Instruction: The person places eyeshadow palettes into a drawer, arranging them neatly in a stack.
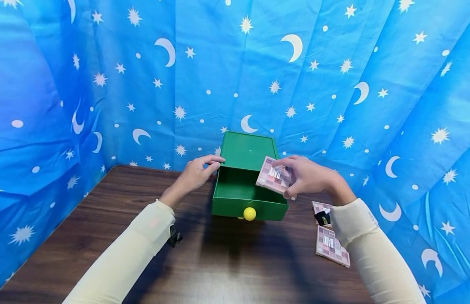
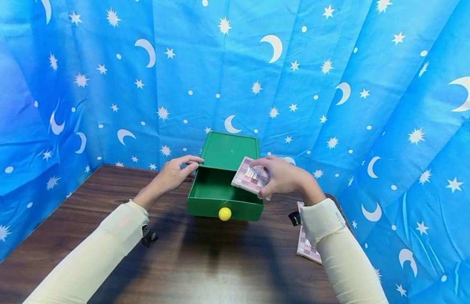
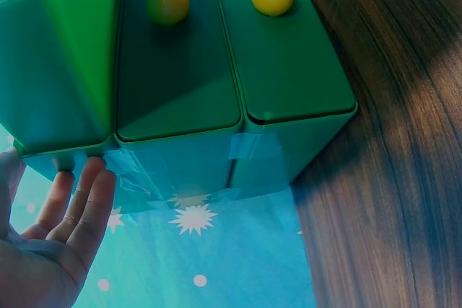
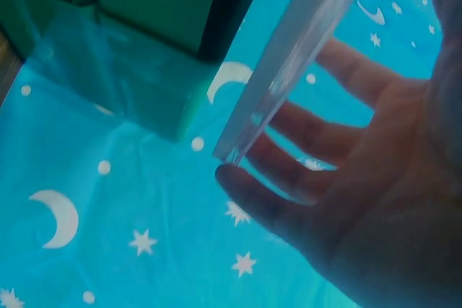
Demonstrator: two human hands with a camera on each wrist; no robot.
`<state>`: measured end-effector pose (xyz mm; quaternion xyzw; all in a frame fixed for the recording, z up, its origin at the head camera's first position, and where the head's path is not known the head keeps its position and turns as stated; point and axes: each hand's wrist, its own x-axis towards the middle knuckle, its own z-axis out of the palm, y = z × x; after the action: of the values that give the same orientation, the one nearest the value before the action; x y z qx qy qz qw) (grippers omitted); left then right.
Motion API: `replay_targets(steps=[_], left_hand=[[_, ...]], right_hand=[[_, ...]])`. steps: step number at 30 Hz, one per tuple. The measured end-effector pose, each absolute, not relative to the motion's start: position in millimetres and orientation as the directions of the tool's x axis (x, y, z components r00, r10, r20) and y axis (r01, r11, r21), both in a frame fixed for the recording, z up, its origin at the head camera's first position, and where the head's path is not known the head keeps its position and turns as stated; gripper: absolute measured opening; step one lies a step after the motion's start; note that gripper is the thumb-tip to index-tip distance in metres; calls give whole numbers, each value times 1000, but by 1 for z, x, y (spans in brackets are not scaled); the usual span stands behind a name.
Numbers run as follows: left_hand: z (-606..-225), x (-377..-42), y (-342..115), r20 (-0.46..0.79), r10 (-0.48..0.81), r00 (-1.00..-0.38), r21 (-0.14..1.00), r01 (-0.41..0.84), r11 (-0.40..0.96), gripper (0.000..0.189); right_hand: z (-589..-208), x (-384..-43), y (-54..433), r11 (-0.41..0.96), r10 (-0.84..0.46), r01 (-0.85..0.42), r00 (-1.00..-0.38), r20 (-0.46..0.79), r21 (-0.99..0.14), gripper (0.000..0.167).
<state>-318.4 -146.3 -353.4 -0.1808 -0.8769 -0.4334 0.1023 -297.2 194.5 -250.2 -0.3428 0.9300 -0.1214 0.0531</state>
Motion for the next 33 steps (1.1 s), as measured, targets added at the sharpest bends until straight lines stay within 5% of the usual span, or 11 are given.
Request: replay_targets(steps=[9, 33], left_hand=[[-352, -321, -146, 340, 229, -912, 724, 409, 556, 32], [-352, -320, -146, 318, 222, -922, 742, 388, 547, 32]], right_hand=[[-251, -295, 173, 665, -734, -683, -673, -93, -300, 85], [-257, -287, 179, 694, -707, -635, -691, -150, -340, 83]])
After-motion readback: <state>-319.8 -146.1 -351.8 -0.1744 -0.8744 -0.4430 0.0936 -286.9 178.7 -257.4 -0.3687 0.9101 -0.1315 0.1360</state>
